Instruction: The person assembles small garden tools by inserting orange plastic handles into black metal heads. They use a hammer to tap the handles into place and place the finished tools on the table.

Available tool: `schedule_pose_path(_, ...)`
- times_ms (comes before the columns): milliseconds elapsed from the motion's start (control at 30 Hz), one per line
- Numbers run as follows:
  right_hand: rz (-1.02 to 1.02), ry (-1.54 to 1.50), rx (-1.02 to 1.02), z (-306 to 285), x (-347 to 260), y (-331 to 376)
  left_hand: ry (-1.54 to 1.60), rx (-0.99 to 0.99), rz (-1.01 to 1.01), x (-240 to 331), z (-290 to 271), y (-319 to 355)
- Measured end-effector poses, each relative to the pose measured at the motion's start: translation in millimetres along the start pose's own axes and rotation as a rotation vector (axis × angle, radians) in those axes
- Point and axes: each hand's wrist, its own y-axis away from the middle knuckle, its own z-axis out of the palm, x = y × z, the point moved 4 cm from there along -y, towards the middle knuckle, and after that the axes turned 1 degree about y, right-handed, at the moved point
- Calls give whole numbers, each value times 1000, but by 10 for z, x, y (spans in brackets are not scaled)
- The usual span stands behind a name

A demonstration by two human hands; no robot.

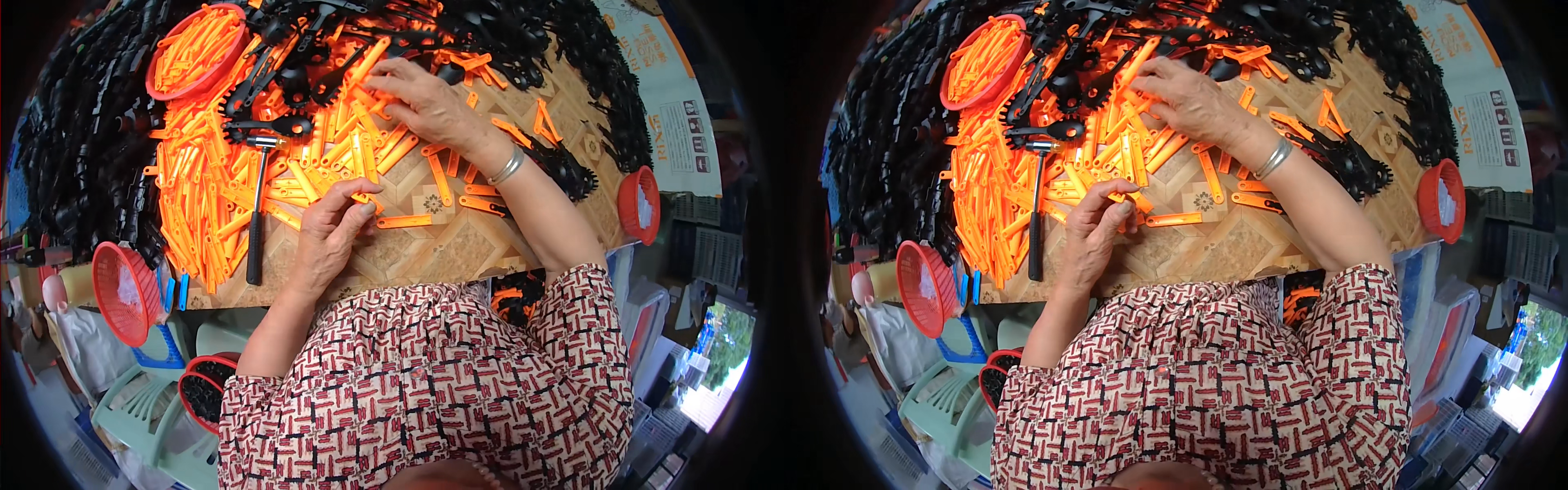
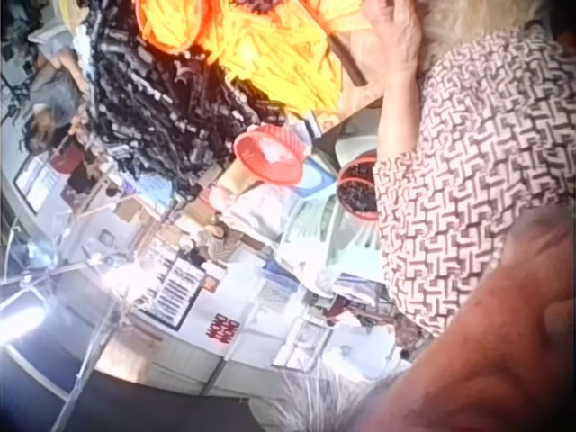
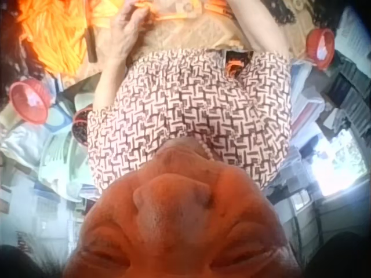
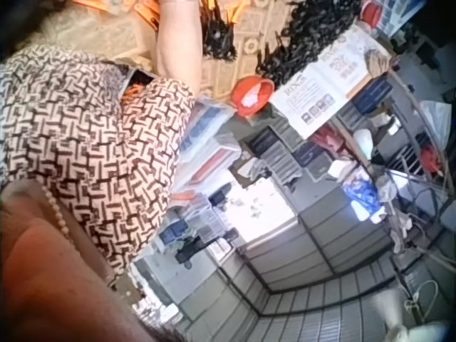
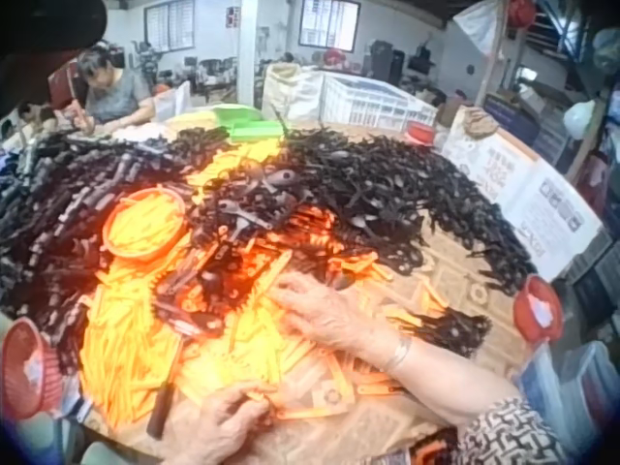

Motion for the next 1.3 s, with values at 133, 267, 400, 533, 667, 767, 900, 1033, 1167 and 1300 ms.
schedule_pose_path(133, 26, 61, 195, -509, 275, 112, -141, 53, 91, 85, -1, 23)
schedule_pose_path(267, 474, 526, 249, -857, 1096, 469, -557, -104, 337, 179, 138, -10)
schedule_pose_path(400, 749, 602, -23, -446, 1040, 440, -979, -223, 510, 188, 355, -3)
schedule_pose_path(533, 475, 543, -22, 41, 187, 372, -1215, -168, 588, 153, 300, -113)
schedule_pose_path(667, 322, 78, 67, 261, -119, 384, -1182, -30, 509, 249, 48, -280)
schedule_pose_path(767, 369, -385, 98, 76, -90, 289, -1037, 4, 377, 277, -182, -318)
schedule_pose_path(900, 786, -825, 269, -292, 12, 523, -596, 142, 341, 314, -392, -322)
schedule_pose_path(1033, 749, -639, 247, -390, 212, 740, -310, 250, 173, 309, -494, -290)
schedule_pose_path(1167, 521, -202, 233, -275, 143, 728, -250, 280, 176, 275, -433, -283)
schedule_pose_path(1300, 349, 266, 236, -208, 3, 556, -148, 334, 81, 184, -451, -237)
